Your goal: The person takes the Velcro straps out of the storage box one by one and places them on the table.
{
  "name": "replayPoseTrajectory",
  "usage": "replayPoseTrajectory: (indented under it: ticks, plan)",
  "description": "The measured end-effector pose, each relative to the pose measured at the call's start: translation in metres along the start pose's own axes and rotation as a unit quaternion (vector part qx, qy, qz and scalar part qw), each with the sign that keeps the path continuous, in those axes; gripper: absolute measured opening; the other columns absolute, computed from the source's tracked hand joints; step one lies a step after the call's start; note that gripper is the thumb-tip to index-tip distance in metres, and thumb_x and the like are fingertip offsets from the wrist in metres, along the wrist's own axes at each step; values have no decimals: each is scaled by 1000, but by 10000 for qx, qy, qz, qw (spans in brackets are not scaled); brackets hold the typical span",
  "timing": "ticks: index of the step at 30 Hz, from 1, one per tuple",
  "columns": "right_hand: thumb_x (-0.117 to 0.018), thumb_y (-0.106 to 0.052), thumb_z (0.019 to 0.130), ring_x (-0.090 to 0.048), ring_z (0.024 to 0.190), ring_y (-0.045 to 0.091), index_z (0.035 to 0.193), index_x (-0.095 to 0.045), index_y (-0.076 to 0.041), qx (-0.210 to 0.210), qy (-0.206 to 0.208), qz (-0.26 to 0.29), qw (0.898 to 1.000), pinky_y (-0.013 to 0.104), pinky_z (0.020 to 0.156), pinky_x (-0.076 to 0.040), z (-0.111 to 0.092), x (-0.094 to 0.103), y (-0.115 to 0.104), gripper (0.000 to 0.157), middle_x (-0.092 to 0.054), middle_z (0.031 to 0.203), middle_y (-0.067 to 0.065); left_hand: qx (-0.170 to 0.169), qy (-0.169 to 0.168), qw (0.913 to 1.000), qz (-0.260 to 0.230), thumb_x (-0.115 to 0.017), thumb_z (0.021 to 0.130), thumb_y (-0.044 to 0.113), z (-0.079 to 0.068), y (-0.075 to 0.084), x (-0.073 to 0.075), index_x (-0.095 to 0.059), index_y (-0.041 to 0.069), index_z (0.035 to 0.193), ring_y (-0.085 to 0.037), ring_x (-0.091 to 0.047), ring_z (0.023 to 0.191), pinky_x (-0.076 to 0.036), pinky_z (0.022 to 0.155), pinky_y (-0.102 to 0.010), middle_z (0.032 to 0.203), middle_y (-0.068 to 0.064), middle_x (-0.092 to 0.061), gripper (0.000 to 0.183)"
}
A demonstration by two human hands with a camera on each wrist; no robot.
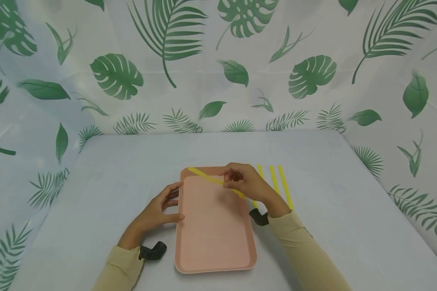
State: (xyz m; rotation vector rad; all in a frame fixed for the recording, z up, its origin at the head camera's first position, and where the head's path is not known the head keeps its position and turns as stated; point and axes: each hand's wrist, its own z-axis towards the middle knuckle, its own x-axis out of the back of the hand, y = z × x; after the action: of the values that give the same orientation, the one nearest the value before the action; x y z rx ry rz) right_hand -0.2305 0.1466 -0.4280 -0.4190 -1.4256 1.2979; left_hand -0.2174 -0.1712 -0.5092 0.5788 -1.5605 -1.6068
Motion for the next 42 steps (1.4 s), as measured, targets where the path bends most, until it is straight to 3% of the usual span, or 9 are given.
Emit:
replayPoseTrajectory:
  ticks: [4,8,15,25,32,42]
  plan:
    - [-69,6,89,-57,78,18,116,-69,5,-128,297,356,9988,22,69,-52,-3,4,-4,26,-61,90,9,-12,-33,10000,-43,-80,84,10,1,0,0,-27,4,155,-41,-44,133,-46,106,-26,153,-22,-36,89]
    - [-68,4,91,-59,85,19,115,-69,6,-221,499,312,9980,23,75,-53,-7,6,-7,24,-61,96,12,14,-57,10000,-43,-80,84,10,1,1,-1,-27,4,155,-41,-45,132,-46,105,-25,153,-23,-36,89]
    - [-65,4,93,-65,87,22,110,-62,6,-478,505,696,9951,44,72,-61,-13,11,-4,17,-62,100,15,-5,-72,10000,-21,-80,83,10,3,1,-1,-27,4,155,-41,-44,134,-46,106,-25,153,-23,-36,90]
    - [-64,3,94,-66,85,20,116,-60,4,-536,567,908,9928,38,69,-62,-27,23,5,22,-61,104,23,-2,-33,10000,-45,-81,83,11,3,1,-3,-27,2,155,-42,-43,134,-46,105,-26,153,-24,-35,90]
    - [-63,2,95,-65,85,17,126,-54,7,-794,737,969,9894,38,69,-62,-38,35,12,32,-54,102,16,3,-14,10000,-66,-81,83,10,3,1,-4,-27,1,155,-43,-43,134,-46,105,-26,153,-25,-35,90]
    - [-61,-1,97,-65,83,17,134,-46,9,-1130,787,953,9859,37,70,-62,-51,48,26,41,-56,105,18,-57,12,10000,-61,-80,83,8,1,2,-3,-27,1,154,-43,-41,135,-46,104,-23,153,-24,-35,89]
